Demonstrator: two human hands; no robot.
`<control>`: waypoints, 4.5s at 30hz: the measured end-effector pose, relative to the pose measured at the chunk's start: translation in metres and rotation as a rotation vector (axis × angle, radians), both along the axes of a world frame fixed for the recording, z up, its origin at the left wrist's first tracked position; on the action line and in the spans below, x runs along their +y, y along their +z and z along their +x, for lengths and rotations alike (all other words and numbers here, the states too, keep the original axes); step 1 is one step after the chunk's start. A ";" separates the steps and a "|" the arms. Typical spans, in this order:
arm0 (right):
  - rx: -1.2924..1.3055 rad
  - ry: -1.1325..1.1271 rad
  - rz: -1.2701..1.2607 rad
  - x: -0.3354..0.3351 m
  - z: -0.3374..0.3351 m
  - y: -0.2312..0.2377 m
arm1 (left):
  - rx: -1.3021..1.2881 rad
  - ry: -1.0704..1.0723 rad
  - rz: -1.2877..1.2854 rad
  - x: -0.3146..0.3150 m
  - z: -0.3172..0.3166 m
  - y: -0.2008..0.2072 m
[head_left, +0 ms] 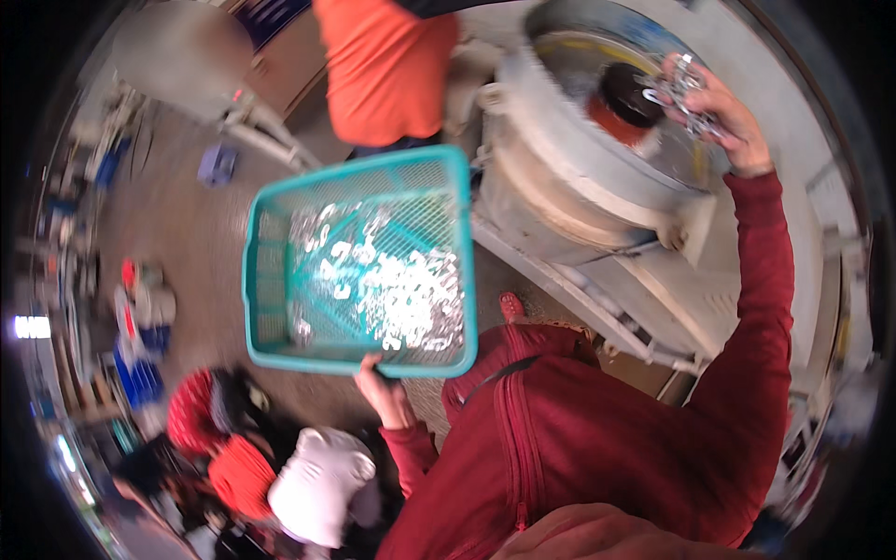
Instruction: The person picks up metal parts from a basket and drops them one at a time into a rotating centrifugal finishing machine filled with liquid. The person then empties the remaining parts from the basket into the machine.
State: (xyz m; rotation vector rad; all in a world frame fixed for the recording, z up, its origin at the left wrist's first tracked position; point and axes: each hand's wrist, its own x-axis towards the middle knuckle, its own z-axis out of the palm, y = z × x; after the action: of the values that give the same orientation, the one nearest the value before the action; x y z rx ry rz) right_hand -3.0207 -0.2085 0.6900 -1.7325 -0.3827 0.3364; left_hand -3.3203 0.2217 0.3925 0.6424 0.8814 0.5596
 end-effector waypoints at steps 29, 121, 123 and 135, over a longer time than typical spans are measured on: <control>0.137 -0.712 0.181 -0.198 0.284 -0.107 | 0.113 0.049 -0.124 -0.086 0.026 0.055; 0.035 0.618 0.244 0.168 0.077 -0.020 | -0.015 -0.063 -0.002 -0.022 0.037 -0.014; 0.040 0.543 0.344 0.131 0.105 -0.007 | 0.062 -0.039 -0.031 -0.026 0.038 -0.010; 0.005 -0.332 0.074 0.007 0.360 -0.146 | 0.180 0.092 -0.101 -0.038 0.045 0.013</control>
State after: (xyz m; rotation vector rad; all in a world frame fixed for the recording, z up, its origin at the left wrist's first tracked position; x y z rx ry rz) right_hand -2.6603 -0.2017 0.5440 -1.6883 -0.0976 0.0847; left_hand -3.2751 0.1839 0.4054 0.5687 1.1062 0.5418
